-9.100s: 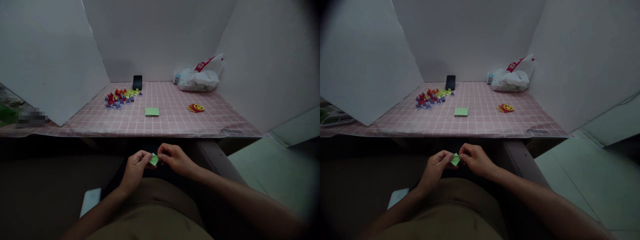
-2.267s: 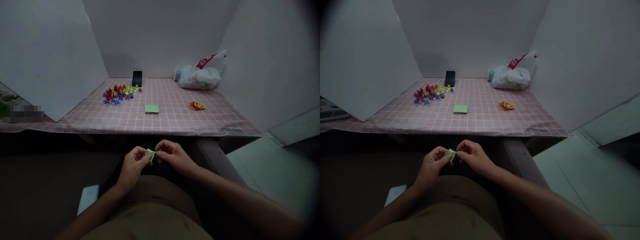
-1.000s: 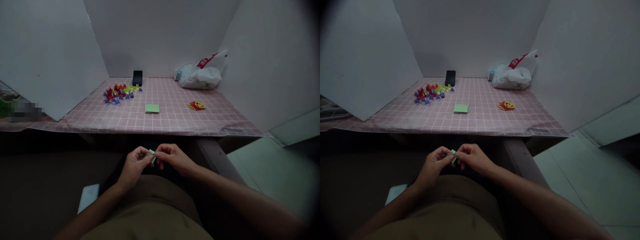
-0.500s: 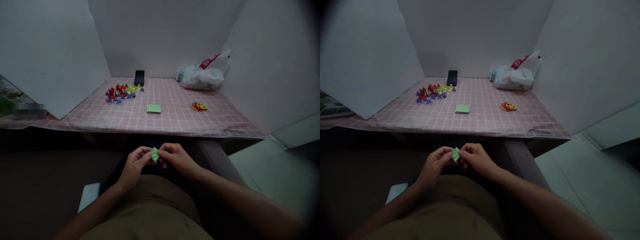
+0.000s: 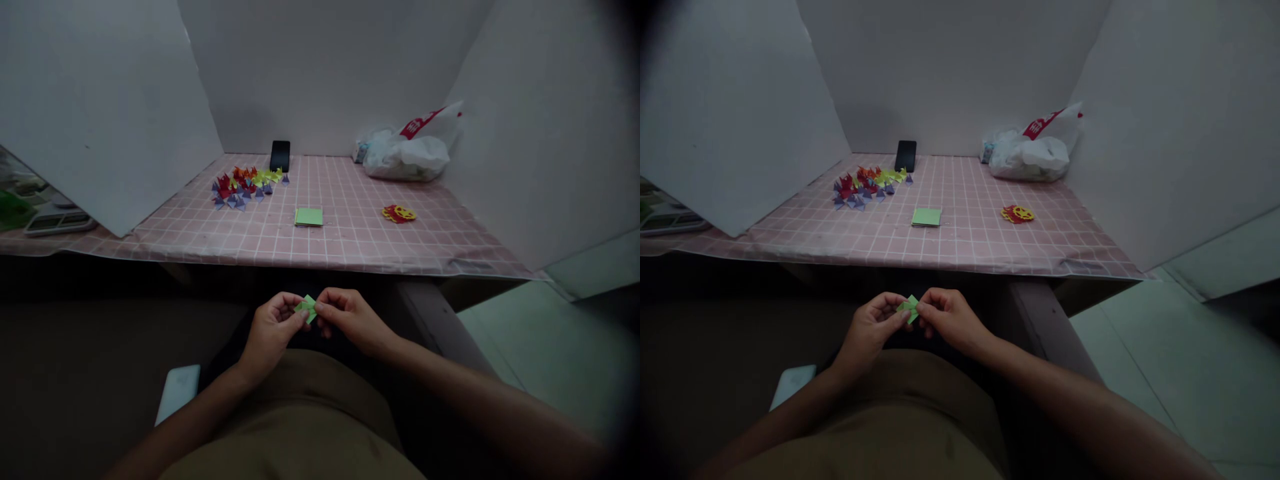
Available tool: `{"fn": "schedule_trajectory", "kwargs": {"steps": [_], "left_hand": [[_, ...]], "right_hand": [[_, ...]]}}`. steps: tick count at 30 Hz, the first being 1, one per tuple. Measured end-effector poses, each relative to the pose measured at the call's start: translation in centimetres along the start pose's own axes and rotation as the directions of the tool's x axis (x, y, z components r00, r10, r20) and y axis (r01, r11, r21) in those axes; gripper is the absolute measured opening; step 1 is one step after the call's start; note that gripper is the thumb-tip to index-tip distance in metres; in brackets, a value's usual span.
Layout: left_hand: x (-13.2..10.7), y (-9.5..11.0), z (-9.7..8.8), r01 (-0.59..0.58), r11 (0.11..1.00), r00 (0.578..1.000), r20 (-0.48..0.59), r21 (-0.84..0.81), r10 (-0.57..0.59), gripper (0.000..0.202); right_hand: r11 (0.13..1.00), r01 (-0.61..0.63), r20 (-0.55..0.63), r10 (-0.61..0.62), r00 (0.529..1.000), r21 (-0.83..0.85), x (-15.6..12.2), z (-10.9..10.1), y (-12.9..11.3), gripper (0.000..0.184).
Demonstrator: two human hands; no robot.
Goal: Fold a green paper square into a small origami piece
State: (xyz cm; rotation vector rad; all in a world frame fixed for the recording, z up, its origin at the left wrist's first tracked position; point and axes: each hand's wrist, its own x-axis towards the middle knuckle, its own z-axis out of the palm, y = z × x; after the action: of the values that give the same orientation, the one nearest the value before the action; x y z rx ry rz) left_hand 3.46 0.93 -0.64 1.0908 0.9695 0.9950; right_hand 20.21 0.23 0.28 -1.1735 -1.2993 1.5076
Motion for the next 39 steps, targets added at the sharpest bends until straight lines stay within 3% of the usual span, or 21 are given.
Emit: {"fn": "schedule_trajectory", "kwargs": {"steps": [5,12,32,36,39], "left_hand": [[-0.04,0.07,-0.09,0.006,1.000,1.000,0.029,-0.003,-0.006,0.021],[-0.10,-0.06,-0.37,0.005,1.000,0.997,0.083,-0.016,-0.004,0.019],[0.17,-0.69,-0.22,0.011,0.991,1.000,0.023,-0.130,-0.008,0.021],[0.13,-0.44,0.08,-0.060,0.994,0.998,-0.021,-0.087,0.059,0.022],[0.06,-0.24,0.40,-0.044,0.998,0.999,-0.008,-0.051,0.044,0.018]], "right_hand": [[0.999,-0.023,0.039,0.022,0.999,0.034,-0.01,0.00,0.04,0.031],[0.994,-0.045,0.009,0.044,0.999,0.096,0.02,-0.12,0.31,0.031],[0.996,0.014,-0.023,-0.012,1.000,0.089,0.06,0.07,0.29,0.028],[0.994,0.052,-0.076,-0.044,0.996,0.096,0.17,0.07,0.38,0.029],[0.991,0.068,-0.102,-0.056,0.993,0.113,0.20,0.21,0.47,0.030]]}}
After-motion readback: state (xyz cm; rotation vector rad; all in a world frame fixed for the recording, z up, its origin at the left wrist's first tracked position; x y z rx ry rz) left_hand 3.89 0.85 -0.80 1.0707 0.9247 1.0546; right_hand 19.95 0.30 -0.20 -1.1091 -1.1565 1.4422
